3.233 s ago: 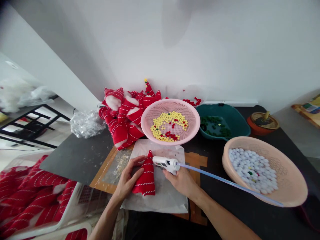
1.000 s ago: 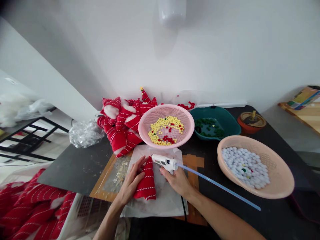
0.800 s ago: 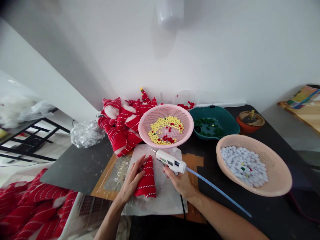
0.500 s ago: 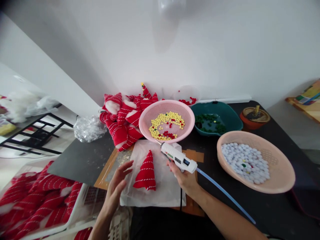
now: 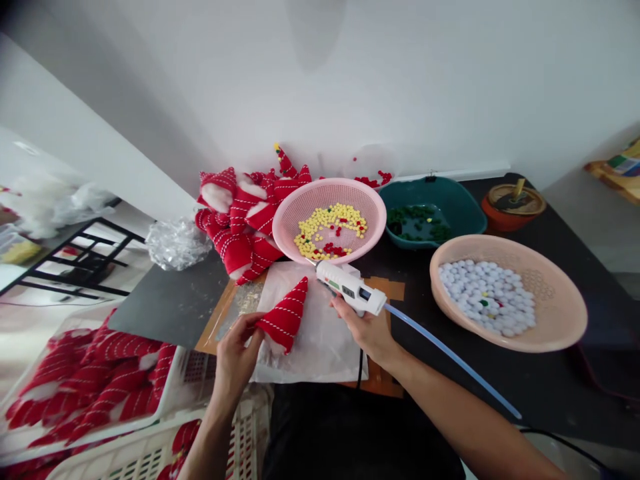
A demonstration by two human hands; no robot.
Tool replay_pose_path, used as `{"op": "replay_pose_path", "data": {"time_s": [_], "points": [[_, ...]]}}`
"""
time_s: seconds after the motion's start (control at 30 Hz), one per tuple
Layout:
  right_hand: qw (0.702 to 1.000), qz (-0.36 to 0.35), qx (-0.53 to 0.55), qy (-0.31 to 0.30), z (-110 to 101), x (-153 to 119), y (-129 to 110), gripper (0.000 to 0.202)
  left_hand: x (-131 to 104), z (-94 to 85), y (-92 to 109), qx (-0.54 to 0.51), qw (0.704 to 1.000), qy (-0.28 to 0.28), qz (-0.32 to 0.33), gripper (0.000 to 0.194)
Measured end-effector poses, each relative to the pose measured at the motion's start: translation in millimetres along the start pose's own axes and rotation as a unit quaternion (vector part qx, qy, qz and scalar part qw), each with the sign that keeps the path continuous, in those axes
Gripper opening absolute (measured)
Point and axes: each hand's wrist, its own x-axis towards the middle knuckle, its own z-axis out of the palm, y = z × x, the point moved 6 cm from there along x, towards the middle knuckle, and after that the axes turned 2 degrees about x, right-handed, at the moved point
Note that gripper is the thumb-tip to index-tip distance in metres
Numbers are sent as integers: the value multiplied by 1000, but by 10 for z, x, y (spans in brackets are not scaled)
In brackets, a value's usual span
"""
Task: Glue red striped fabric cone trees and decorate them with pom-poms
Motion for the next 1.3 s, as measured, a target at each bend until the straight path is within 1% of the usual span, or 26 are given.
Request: {"op": "replay_pose_path", "data": {"time_s": [0.13,0.2,0.27,0.33,0.4,0.5,0.63,0.7,0.77,0.9,1.03,1.2,1.3], "points": [[1000,15,3,-14,-9,12,37,20,15,-169,-31,-8,999,47,-10,24],[1000,18,6,-12,-16,9,52,20,-11,-212,-3,-12,998,67,-9,25],[1000,24,5,-18,-8,4,63,20,-41,-205,58,-17,998,65,4,18],[999,33,3,-30,11,0,69,21,-64,-163,114,-24,998,47,18,13],[998,40,0,-41,34,-2,63,23,-74,-122,119,-38,998,37,17,12],[998,47,-10,-51,62,-3,52,25,-61,-111,2,-66,996,50,-19,17],[998,42,-22,-47,62,0,57,25,-14,-159,-212,-101,989,74,-74,24],[998,44,-22,-51,64,-2,82,24,10,-183,-266,-111,987,76,-83,26],[997,56,-18,-58,70,-6,123,23,26,-196,-267,-114,987,73,-81,26],[995,78,-16,-64,81,-13,187,26,30,-188,-142,-104,992,61,-47,22],[993,85,-16,-82,108,-2,189,26,24,-147,35,-63,997,47,14,15],[989,86,-18,-122,139,14,139,26,-54,-133,193,-6,993,78,87,13],[983,93,-22,-159,170,-14,101,23,-136,-125,268,18,987,98,127,14]]}}
